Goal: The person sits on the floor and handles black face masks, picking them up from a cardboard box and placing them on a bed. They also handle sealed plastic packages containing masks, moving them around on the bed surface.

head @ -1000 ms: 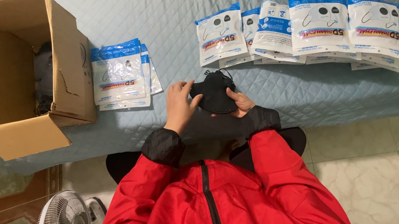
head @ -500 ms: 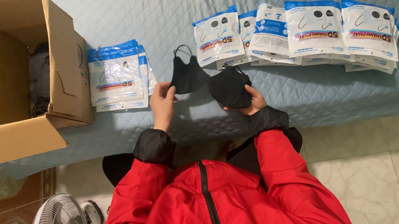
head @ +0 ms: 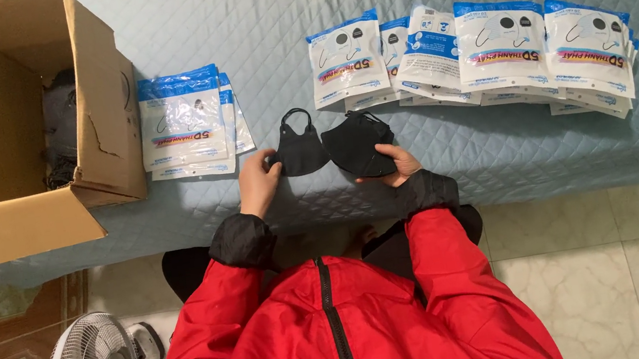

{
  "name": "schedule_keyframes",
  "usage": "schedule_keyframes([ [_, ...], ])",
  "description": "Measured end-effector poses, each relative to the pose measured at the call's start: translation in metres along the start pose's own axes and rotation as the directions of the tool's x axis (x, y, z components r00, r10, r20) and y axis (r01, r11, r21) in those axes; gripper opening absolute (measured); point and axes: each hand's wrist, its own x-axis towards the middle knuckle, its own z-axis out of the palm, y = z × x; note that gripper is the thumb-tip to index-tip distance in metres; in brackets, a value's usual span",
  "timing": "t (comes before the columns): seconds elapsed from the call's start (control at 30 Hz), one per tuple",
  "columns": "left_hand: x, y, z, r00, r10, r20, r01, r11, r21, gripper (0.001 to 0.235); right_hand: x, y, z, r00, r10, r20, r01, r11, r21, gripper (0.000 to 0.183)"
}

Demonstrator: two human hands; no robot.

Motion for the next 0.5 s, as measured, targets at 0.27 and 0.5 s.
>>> schedule_keyframes([
  [0.27, -0.012, 0.055, 0.01, 0.932, 0.344, -0.113, -0.332, 0.936, 0.116, 0.039, -0.038, 0.004, 0.068, 0.996, -0.09, -0.017, 0.088, 0.992, -0.091, 0.029],
  [0.5, -0.009, 0.076, 0.032, 0.858, 0.513, -0.034, -0.487, 0.833, 0.263, 0.034, -0.02, 0.008, 0.043, 0.994, -0.105, 0.02, 0.106, 0.989, -0.101, 0.03],
])
